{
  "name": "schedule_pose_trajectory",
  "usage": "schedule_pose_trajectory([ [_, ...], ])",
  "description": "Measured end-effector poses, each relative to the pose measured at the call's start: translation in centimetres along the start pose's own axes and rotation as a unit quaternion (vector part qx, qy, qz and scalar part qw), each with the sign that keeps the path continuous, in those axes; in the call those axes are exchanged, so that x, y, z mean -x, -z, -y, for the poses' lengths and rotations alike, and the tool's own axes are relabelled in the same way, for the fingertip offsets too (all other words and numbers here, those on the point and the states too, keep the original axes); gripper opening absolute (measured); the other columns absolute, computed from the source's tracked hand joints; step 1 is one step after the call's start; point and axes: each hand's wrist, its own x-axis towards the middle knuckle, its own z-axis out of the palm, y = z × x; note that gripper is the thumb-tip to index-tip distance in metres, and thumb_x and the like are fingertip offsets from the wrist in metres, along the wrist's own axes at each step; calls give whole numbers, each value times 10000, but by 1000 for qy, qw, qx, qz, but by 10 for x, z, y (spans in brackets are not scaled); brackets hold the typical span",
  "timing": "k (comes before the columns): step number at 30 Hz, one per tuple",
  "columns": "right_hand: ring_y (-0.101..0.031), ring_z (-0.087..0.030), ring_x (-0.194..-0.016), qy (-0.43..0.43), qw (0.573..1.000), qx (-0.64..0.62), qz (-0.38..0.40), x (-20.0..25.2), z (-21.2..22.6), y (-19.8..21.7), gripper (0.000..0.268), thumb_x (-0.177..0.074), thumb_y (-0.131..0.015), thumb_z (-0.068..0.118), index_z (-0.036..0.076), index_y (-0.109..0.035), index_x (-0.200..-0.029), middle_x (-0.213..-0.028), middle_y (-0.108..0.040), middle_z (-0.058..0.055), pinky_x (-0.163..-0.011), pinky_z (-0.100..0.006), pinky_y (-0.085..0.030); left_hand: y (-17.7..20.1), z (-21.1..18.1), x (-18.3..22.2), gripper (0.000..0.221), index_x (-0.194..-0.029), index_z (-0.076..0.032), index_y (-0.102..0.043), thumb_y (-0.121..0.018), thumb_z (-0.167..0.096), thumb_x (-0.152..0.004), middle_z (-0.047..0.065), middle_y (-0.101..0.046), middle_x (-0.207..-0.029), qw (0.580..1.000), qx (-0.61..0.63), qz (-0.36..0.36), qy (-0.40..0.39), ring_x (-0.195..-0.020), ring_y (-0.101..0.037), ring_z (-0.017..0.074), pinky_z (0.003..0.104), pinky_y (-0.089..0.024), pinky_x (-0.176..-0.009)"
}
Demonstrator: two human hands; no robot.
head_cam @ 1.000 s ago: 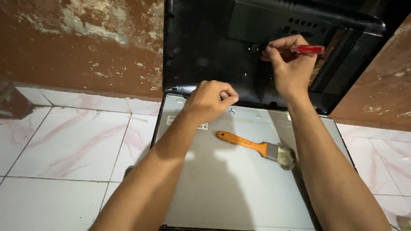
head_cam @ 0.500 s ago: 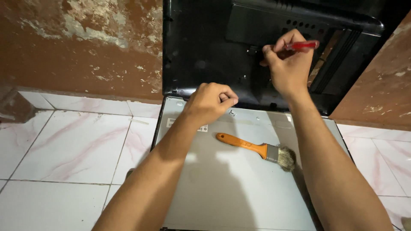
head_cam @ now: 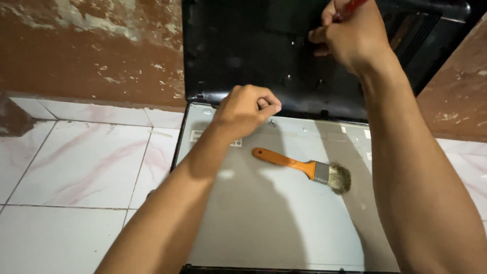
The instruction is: The person brushes dust from the inside of a black plastic TV back cover and the TV chassis using a paintbrush, then uses a screwdriver to work on screws along the edge of the cover, and finally pries along the cover seam with a small flat tool while holding the cover steady.
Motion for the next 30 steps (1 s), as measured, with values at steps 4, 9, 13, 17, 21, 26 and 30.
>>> schedule_pose_trajectory([
  [4,-670,-108,-667,-14,999,49,-14,-7,0,-3,225,-876,-713,-32,136,-579,-808,-827,-648,8,-606,-234,-628,0,-3,1,179,-936,-188,-815,-676,-225,-829,-48,-750,-762,1000,-1,1,11,-579,-621,123,282,-501,-580],
  [9,-667,-118,-557,-38,994,85,-64,-2,12,-12,145,-900,-572,86,112,-704,-848,-763,-736,-20,-483,-228,-543,2,-9,1,165,-946,-220,-811,-671,-231,-859,-68,-735,-763,998,-26,14,51,-611,-624,124,295,-509,-618],
  [13,-621,-125,-488,-31,992,96,-82,-3,12,-17,173,-803,-694,-7,121,-613,-721,-697,-680,-21,-445,-244,-496,1,-7,1,179,-960,-223,-814,-662,-237,-867,-73,-740,-765,999,-31,8,42,-626,-629,117,292,-512,-615],
  [17,-625,-145,-451,-7,991,101,-82,-10,15,-18,125,-815,-593,1,67,-696,-787,-660,-690,-49,-415,-248,-551,2,-3,2,167,-924,-193,-812,-662,-221,-855,-67,-730,-716,1000,-18,-2,10,-589,-619,120,288,-498,-591],
  [21,-557,-153,-415,-74,981,175,-37,-43,-21,-20,189,-891,-688,139,65,-691,-717,-574,-609,-48,-374,-262,-451,2,-4,5,171,-941,-183,-809,-660,-218,-865,-48,-754,-764,1000,-10,-1,8,-612,-648,126,297,-517,-599],
  [26,-726,-192,-436,29,988,119,-93,-10,9,-15,105,-929,-589,23,10,-647,-843,-657,-727,-98,-385,-250,-619,-3,10,1,165,-896,-134,-804,-666,-203,-840,-22,-758,-722,996,14,-36,-79,-544,-628,135,286,-488,-517],
  [30,-736,-128,-656,88,990,88,-61,17,9,-10,157,-854,-698,-54,74,-631,-791,-765,-710,-40,-601,-231,-596,-1,6,2,150,-914,-158,-808,-684,-198,-841,-12,-769,-777,999,2,-33,-42,-611,-672,153,303,-540,-588],
])
